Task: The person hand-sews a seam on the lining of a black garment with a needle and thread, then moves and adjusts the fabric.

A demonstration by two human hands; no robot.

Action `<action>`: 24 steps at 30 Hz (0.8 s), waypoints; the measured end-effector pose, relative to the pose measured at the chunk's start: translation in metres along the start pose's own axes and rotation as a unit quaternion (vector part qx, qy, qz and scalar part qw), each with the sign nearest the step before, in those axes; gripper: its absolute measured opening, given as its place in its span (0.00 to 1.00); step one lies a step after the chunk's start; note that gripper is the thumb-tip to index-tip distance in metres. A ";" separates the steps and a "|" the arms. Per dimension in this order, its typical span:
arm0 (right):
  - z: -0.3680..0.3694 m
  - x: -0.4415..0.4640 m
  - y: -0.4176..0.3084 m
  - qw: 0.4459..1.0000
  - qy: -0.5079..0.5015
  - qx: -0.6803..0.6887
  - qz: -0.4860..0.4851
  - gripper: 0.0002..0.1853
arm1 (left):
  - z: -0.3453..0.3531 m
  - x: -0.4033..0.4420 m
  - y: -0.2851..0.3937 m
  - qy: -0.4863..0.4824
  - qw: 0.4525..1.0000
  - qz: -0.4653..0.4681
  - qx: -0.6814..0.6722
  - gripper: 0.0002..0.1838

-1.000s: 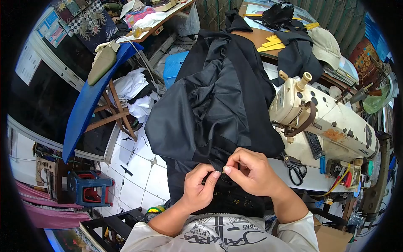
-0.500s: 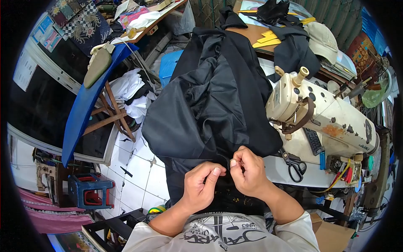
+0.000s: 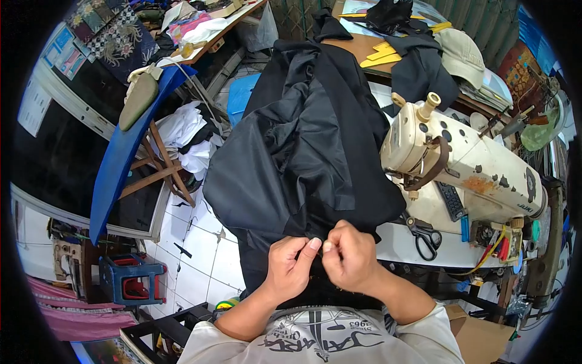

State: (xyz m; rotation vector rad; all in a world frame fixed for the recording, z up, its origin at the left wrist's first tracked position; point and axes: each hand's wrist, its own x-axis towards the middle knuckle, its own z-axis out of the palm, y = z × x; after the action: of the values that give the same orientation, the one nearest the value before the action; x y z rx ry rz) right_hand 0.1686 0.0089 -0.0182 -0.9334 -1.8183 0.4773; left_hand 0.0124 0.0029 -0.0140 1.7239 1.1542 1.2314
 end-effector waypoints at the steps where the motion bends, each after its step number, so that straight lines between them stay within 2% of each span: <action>1: 0.002 0.001 -0.004 0.999 0.011 -0.015 -0.031 0.07 | 0.001 -0.003 -0.003 0.015 1.000 0.013 0.016 0.15; 2: 0.004 0.003 -0.006 0.999 0.015 -0.044 -0.027 0.06 | 0.001 -0.006 -0.005 0.014 1.000 0.010 0.016 0.15; 4: 0.004 0.006 0.022 0.993 0.079 -0.039 0.080 0.06 | -0.002 -0.012 -0.007 0.052 0.998 -0.042 0.006 0.15; 5: -0.006 0.007 0.021 0.995 0.079 -0.037 0.054 0.06 | -0.005 -0.016 -0.007 0.072 0.997 -0.016 0.017 0.15; 6: -0.009 0.005 0.013 0.995 0.079 0.025 0.054 0.06 | -0.003 -0.015 -0.010 0.076 0.997 -0.016 0.020 0.15; 8: -0.015 0.002 -0.001 0.993 0.045 0.086 0.065 0.05 | 0.005 -0.016 -0.014 0.098 0.968 -0.119 -0.197 0.15; 12: -0.024 -0.004 0.007 0.984 0.025 0.132 0.118 0.01 | 0.004 -0.013 -0.004 0.073 0.946 -0.146 -0.280 0.09; 14: -0.029 -0.005 0.010 0.990 0.033 0.119 0.064 0.04 | -0.001 -0.015 -0.006 0.057 0.947 -0.145 -0.282 0.08; 16: -0.031 -0.007 0.005 0.989 0.034 0.128 0.061 0.07 | -0.001 -0.016 -0.004 0.043 0.948 -0.143 -0.282 0.08; 22: -0.032 0.003 -0.018 0.995 -0.001 0.026 0.096 0.08 | 0.002 -0.011 0.007 0.064 0.951 -0.151 -0.264 0.08; 24: -0.030 0.004 -0.016 0.999 0.000 0.001 0.052 0.10 | 0.001 -0.014 0.003 0.058 0.962 -0.138 -0.228 0.09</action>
State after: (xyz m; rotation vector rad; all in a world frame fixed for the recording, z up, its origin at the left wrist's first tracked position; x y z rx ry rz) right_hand 0.1887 -0.0001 0.0077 -1.0313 -1.7748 0.5428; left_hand 0.0117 -0.0111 -0.0158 1.1235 1.0355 1.3112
